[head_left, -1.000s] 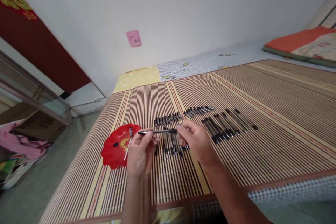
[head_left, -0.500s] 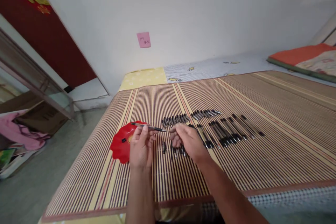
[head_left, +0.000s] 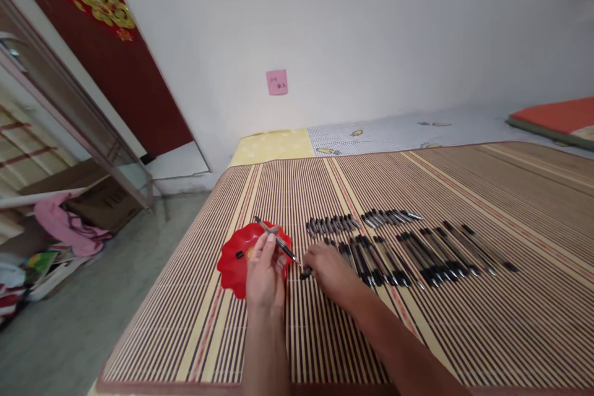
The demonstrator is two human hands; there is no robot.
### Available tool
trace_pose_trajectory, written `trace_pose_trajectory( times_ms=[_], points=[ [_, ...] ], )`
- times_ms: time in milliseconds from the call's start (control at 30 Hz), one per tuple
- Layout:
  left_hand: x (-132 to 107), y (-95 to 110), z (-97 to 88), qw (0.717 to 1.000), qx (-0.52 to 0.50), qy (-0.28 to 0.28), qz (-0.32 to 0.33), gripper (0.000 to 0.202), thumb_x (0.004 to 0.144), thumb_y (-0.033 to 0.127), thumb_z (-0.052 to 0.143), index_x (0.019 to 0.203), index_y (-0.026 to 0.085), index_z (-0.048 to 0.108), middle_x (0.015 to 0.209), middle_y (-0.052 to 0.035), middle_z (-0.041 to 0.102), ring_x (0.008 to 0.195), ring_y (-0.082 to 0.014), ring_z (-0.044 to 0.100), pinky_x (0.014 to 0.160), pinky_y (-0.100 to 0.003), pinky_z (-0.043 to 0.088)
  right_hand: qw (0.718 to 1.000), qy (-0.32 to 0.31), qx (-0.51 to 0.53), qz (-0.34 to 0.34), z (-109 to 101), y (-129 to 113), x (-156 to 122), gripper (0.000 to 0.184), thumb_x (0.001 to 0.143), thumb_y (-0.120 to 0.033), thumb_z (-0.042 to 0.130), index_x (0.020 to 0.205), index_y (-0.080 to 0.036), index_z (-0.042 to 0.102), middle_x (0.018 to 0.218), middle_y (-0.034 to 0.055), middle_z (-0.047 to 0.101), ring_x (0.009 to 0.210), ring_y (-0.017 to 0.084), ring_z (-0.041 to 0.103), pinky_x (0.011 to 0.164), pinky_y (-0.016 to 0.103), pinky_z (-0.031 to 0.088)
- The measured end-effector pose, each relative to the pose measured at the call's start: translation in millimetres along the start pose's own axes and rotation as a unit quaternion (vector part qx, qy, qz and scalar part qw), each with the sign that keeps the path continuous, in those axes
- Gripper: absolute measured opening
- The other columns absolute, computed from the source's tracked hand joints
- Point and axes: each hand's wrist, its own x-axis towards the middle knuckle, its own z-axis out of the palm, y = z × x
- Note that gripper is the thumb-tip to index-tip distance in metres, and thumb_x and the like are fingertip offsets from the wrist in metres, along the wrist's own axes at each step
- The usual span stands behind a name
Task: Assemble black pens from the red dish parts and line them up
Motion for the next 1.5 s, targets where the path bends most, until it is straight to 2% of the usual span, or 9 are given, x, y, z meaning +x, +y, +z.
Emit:
trace_pose_trajectory(
  times_ms=[67,133,200,367,467,600,767,1133,1500],
  points=[
    [-0.9,0.4,0.0,0.999,0.024,-0.016,-0.015,0.036,0.069,0.030,0.085,0.099,0.013,0.075,0.074,-0.0013,0.063,0.060,-0.0074,0.053,0.049,-0.015,0.040,0.991,0.059,0.110,0.043,-7.4,10.9,-7.2,0.017,0.084,-0.003,0.060,0.088,-0.017,0.068,0.095,0.0072,0.069,0.096,0.023,0.061,0.083,0.034,0.046],
    [-3.0,-0.6,1.3,0.996,0.049,-0.062,-0.037,0.038,0.069,0.032,0.085,0.100,0.013,0.075,0.073,-0.0008,0.061,0.057,-0.0060,0.049,0.048,-0.015,0.036,0.950,0.125,0.267,0.104,-17.6,24.1,-16.0,0.013,0.084,-0.009,0.062,0.091,-0.019,0.066,0.091,0.0046,0.068,0.086,0.020,0.062,0.077,0.033,0.048],
    [-6.1,-3.7,3.7,0.987,0.077,-0.126,-0.066,0.037,0.072,0.034,0.084,0.100,0.012,0.075,0.070,0.0007,0.057,0.053,-0.0042,0.041,0.047,-0.015,0.031,0.881,0.176,0.416,0.143,-29.3,36.1,-23.2,0.011,0.083,-0.020,0.067,0.094,-0.019,0.067,0.084,0.0024,0.067,0.078,0.018,0.062,0.071,0.032,0.049],
    [-14.6,-16.0,10.0,0.945,0.161,-0.244,-0.146,0.033,0.078,0.037,0.080,0.102,0.014,0.076,0.069,0.0012,0.053,0.053,-0.0036,0.034,0.047,-0.017,0.024,0.656,0.279,0.686,0.146,-51.2,49.1,-27.2,0.030,0.071,-0.031,0.082,0.095,-0.019,0.068,0.085,0.0012,0.067,0.072,0.013,0.060,0.064,0.025,0.049],
    [-17.3,-21.0,12.0,0.926,0.195,-0.279,-0.165,0.032,0.079,0.037,0.079,0.102,0.016,0.077,0.073,-0.0006,0.054,0.062,-0.0068,0.042,0.054,-0.018,0.029,0.598,0.300,0.729,0.143,-55.0,48.9,-24.8,0.040,0.069,-0.028,0.084,0.105,-0.021,0.068,0.085,0.0006,0.066,0.076,0.014,0.061,0.063,0.024,0.049],
    [-18.3,-25.0,12.1,0.906,0.239,-0.310,-0.160,0.031,0.082,0.038,0.076,0.103,0.016,0.077,0.068,0.0010,0.049,0.059,-0.0078,0.037,0.054,-0.021,0.024,0.600,0.310,0.727,0.126,-55.8,46.6,-23.4,0.051,0.072,-0.026,0.082,0.120,-0.024,0.064,0.084,-0.0007,0.065,0.078,0.014,0.062,0.063,0.023,0.049],
    [-19.1,-28.2,11.0,0.888,0.267,-0.336,-0.167,0.034,0.083,0.042,0.073,0.105,0.015,0.076,0.067,0.0008,0.048,0.058,-0.0091,0.033,0.053,-0.024,0.018,0.621,0.282,0.723,0.107,-59.3,43.9,-25.1,0.051,0.075,-0.030,0.081,0.123,-0.025,0.063,0.084,-0.0008,0.065,0.074,0.013,0.061,0.063,0.024,0.049],
    [-25.1,-25.5,15.1,0.893,0.232,-0.340,-0.180,0.035,0.083,0.043,0.072,0.102,0.014,0.076,0.064,0.0023,0.044,0.056,-0.0087,0.031,0.052,-0.025,0.016,0.694,0.217,0.680,0.096,-57.7,43.8,-28.2,0.048,0.080,-0.030,0.076,0.126,-0.024,0.063,0.087,-0.0017,0.062,0.065,0.010,0.056,0.062,0.023,0.047],
    [-30.7,-33.5,23.0,0.889,0.195,-0.369,-0.188,0.037,0.087,0.043,0.066,0.106,0.013,0.076,0.067,0.0006,0.046,0.056,-0.0090,0.034,0.051,-0.025,0.018,0.705,0.248,0.652,0.127,-58.2,54.1,-31.8,0.045,0.079,-0.033,0.079,0.121,-0.023,0.066,0.081,-0.0024,0.060,0.064,0.011,0.055,0.063,0.024,0.048]
  ],
)
